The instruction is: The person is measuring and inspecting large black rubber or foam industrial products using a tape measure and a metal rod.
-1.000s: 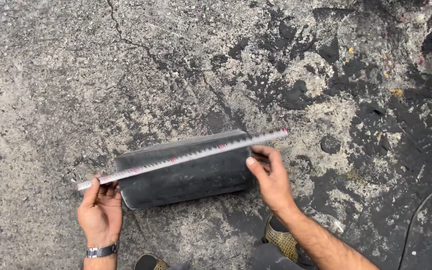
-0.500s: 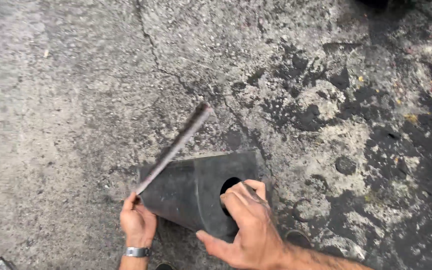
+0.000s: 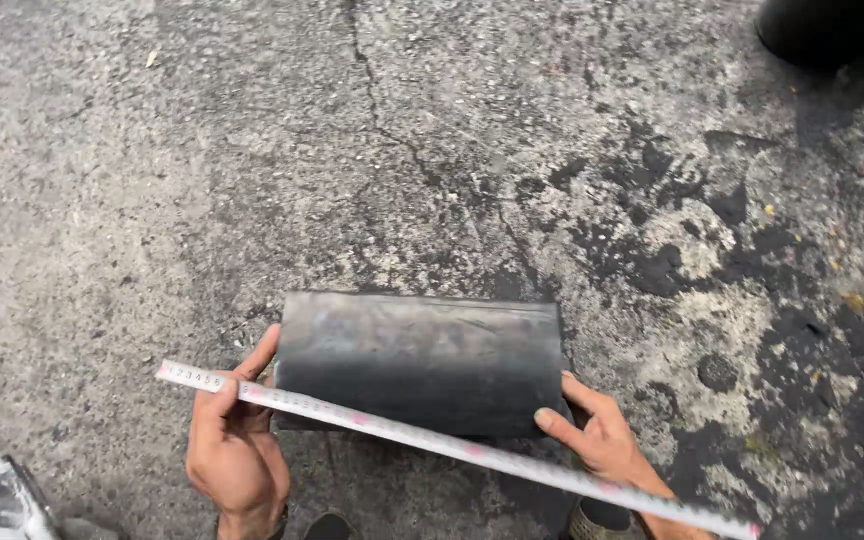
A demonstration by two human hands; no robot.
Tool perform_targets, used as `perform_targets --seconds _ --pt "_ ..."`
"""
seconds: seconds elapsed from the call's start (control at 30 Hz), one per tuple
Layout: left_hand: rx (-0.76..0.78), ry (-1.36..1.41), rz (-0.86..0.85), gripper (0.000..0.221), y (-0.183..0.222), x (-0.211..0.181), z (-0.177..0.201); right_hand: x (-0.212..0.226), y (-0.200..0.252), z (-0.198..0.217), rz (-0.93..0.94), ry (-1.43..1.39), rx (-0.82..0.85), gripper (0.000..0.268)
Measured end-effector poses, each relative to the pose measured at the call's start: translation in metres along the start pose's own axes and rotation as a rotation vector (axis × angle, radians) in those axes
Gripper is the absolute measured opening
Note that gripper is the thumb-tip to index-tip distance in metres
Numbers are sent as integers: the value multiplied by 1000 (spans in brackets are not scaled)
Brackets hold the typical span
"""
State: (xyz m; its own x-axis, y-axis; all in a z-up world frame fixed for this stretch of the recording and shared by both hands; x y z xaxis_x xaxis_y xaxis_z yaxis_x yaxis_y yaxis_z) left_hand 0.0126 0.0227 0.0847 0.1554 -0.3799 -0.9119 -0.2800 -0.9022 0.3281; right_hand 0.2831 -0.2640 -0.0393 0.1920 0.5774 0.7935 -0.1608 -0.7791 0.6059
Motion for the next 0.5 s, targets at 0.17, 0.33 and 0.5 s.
perform_targets --seconds 0.17,0.33,0.5 --pt "322 -398 -273 15 27 -48 -62 5 -29 -9 319 349 139 38" --pt "756 -658 -523 10 57 -39 -96 -14 -14 50 -14 772 95 22" --pt "985 -614 -756 16 78 -24 -116 95 26 54 263 691 -174 26"
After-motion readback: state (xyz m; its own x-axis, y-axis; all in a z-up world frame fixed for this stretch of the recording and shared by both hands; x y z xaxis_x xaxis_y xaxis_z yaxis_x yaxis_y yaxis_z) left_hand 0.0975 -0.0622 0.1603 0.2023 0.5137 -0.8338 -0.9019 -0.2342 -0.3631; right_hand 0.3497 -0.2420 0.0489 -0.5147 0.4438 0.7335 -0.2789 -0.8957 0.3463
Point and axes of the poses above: each hand's wrist, its own y-axis away from the middle knuckle, its own z-axis out of the back of the hand, x = y × z, the point moved 6 cm from there along -y, towards the middle knuckle, and after that the axes turned 13 degrees about x, right-handed, at the moved point
